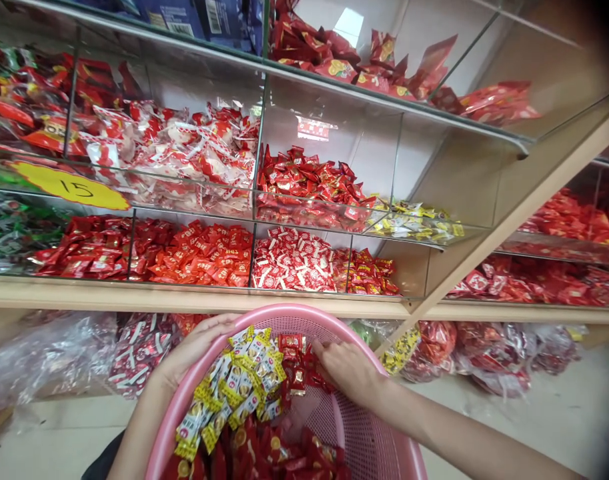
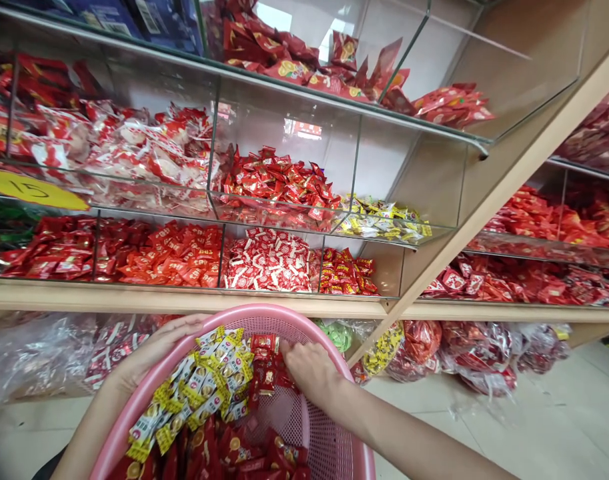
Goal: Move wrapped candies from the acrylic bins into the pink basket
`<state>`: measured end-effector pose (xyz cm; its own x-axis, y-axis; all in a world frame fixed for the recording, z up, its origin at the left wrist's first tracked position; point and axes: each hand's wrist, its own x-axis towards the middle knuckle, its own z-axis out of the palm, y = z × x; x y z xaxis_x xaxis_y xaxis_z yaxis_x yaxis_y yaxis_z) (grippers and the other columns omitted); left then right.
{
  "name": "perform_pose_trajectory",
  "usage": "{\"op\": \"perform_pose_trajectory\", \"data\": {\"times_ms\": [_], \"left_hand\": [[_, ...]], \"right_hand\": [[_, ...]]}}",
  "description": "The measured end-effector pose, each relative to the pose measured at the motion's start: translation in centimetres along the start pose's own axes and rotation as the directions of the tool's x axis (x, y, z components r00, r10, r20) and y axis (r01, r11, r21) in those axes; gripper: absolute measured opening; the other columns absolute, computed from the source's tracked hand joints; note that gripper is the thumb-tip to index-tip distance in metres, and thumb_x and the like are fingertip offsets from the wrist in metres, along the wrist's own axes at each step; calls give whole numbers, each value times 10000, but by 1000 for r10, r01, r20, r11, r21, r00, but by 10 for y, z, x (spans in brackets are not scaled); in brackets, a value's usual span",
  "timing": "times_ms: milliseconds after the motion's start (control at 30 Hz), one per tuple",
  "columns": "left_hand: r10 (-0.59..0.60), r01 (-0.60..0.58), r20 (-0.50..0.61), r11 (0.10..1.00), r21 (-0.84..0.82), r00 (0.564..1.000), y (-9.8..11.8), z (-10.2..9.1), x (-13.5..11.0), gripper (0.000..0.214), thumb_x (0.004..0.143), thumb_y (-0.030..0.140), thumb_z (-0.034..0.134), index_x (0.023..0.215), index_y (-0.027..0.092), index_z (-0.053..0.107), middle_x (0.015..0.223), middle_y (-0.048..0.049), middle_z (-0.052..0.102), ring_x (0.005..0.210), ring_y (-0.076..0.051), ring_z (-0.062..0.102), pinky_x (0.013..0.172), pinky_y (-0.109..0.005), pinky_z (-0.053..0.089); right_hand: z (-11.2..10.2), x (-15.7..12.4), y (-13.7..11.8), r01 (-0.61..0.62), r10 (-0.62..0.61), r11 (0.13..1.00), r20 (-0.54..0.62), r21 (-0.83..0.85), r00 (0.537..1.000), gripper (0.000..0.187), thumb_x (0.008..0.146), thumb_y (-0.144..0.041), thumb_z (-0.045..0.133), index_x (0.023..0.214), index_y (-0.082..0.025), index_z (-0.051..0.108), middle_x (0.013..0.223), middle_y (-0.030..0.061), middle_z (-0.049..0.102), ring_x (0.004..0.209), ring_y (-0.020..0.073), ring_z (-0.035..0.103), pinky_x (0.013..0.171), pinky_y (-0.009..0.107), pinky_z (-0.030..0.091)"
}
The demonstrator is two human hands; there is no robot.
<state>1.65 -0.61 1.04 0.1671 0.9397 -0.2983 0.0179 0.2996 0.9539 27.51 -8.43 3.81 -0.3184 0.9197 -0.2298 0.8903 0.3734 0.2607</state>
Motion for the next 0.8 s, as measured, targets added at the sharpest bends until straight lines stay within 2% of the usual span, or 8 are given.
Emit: {"op": "perform_pose_trajectory", "data": {"times_ms": [167, 333, 467, 667, 733, 800], "left_hand": [[-4, 3, 23, 1000, 6, 1000, -1, 0, 1, 275, 603, 322, 663, 861, 226, 665, 1042, -12, 627, 1032, -205, 525, 880, -228, 406], [-8, 8, 17, 1000, 4, 1000, -2, -1, -1, 296, 617, 325, 652, 892, 215, 654, 1033, -24, 629, 1039, -221, 517, 894, -255, 396], [-11, 11, 10, 1000, 16, 1000, -1, -1, -2, 307, 620, 330, 650, 902, 209, 644, 1044, -27, 622, 1050, -221, 508, 876, -251, 404], [48, -52, 80, 998, 46, 996, -6, -4, 2, 321, 651, 337, 630, 942, 201, 628, 1082, -31, 601, 1079, -194, 487, 913, -226, 363], [59, -61, 97, 998, 12, 994, -9, -5, 3, 328, 652, 345, 633, 950, 207, 622, 1088, -31, 597, 1057, -189, 504, 910, -226, 365], [65, -64, 104, 998, -9, 992, -10, -5, 2, 320, 652, 348, 633, 941, 211, 624, 1077, -29, 603, 1035, -188, 518, 885, -224, 387]], "right_hand": [[5, 9, 0, 1, 0, 999, 59, -33, 998, 232, 829, -123, 403, 1037, -118, 508, 797, 102, 645, 741, 218, 624, 575, 269, 437], [17, 9, 0, 14, -14, 1000, 2, -4, 1000, 221, 830, -85, 373, 980, -134, 528, 810, 95, 637, 795, 200, 613, 640, 266, 430], [12, 5, 6, -23, 24, 1000, -8, 15, 1000, 178, 829, -102, 391, 916, -139, 543, 820, 87, 638, 773, 200, 615, 621, 270, 429], [2, 8, 1, -103, 103, 995, 12, -12, 995, 300, 812, -29, 350, 1074, -74, 490, 821, 116, 643, 758, 216, 619, 580, 275, 416], [6, 7, -8, -134, 135, 989, -16, 57, 991, 293, 834, -99, 363, 1108, -88, 467, 802, 106, 642, 733, 221, 619, 562, 282, 410], [12, 6, -18, -123, 130, 971, -24, 205, 991, 238, 837, -211, 407, 1035, -130, 512, 801, 83, 640, 737, 211, 614, 575, 275, 409]]}}
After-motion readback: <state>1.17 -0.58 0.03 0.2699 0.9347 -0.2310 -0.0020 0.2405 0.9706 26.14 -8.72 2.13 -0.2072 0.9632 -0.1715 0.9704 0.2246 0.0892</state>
